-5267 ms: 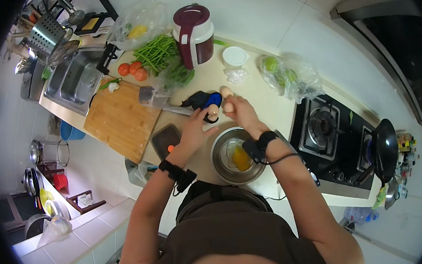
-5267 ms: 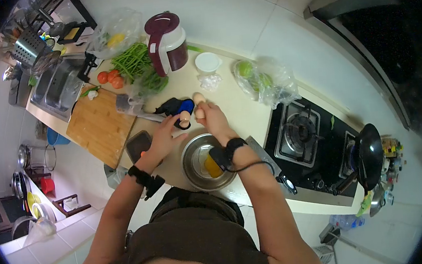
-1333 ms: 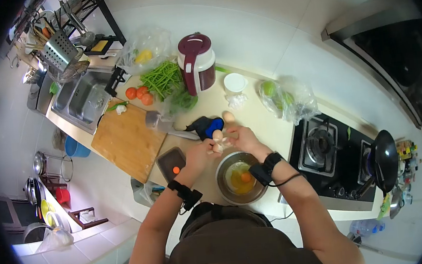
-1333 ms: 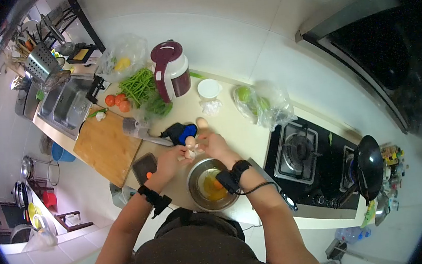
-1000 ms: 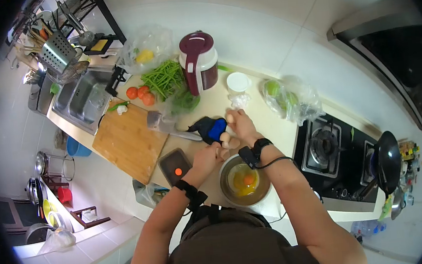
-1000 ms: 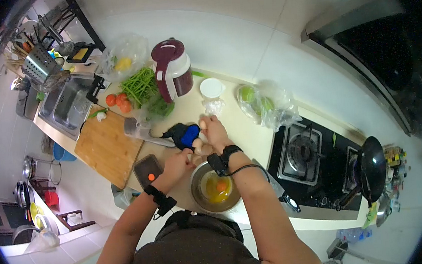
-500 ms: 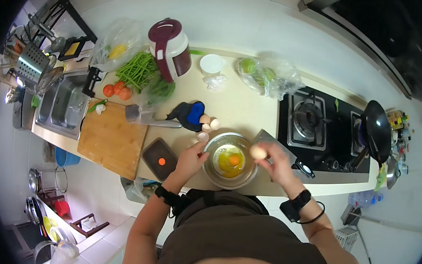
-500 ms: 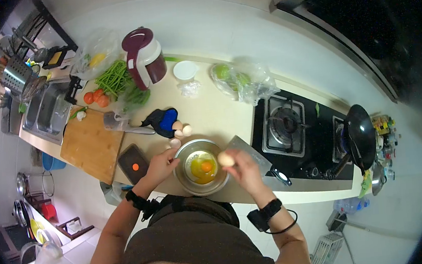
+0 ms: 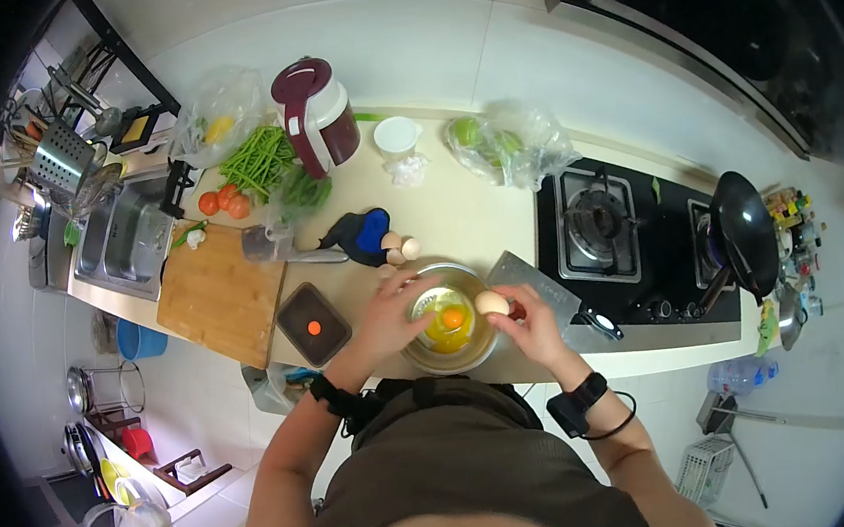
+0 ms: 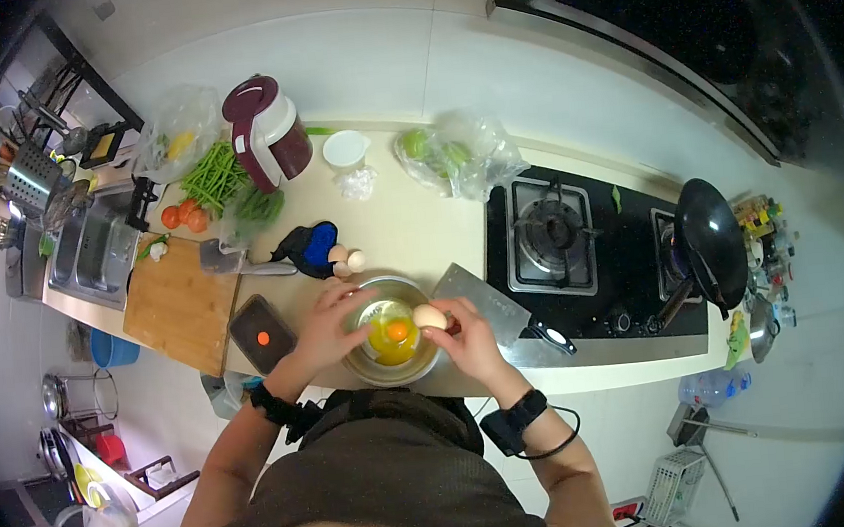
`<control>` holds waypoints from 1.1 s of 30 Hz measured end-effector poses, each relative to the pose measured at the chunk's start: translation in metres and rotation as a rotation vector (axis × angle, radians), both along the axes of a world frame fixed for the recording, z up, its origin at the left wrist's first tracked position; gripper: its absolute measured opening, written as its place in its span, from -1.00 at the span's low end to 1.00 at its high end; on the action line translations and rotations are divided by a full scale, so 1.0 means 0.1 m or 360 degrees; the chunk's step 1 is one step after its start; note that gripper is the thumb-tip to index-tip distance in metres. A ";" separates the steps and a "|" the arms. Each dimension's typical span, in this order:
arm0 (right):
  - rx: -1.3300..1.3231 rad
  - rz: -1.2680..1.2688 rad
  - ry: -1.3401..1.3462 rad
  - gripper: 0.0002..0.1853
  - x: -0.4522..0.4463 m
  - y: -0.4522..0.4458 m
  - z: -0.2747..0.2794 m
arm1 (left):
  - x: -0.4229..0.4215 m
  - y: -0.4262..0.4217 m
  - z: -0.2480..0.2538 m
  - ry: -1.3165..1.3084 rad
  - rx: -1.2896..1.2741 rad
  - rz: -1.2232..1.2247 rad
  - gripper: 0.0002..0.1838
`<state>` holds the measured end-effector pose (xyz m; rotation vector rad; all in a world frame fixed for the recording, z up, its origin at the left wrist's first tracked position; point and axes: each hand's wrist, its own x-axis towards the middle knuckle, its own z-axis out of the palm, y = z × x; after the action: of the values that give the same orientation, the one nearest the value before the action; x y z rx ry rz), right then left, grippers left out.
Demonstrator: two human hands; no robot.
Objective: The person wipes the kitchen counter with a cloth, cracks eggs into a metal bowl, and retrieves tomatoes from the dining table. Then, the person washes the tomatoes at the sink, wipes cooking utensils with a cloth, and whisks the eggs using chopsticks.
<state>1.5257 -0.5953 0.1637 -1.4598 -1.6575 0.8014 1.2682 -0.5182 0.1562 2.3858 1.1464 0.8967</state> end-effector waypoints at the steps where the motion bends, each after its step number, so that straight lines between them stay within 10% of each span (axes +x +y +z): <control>1: -0.0326 0.0008 0.0442 -0.59 -0.01 0.05 -0.03 | 0.12 -0.03 0.08 -0.0136 -0.0169 -0.0204 -0.46; 8: -0.0947 0.0164 0.1106 -0.68 -0.10 0.27 -0.20 | 0.36 -0.07 -0.02 -0.0460 -0.0911 -0.0458 -0.54; 15: -0.0663 0.0205 0.0633 -0.64 -0.25 0.21 -0.24 | 0.38 -0.13 -0.03 -0.0413 -0.1082 -0.0326 -0.57; 33: 0.0130 0.0356 -0.0230 -0.59 -0.16 0.20 0.77 | 0.23 -0.19 0.74 -0.0018 -0.0128 -0.0250 -0.54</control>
<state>1.5092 -0.5754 0.2412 -1.3175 -1.9659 0.7528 1.2908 -0.5372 0.2303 2.3643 0.9570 0.7964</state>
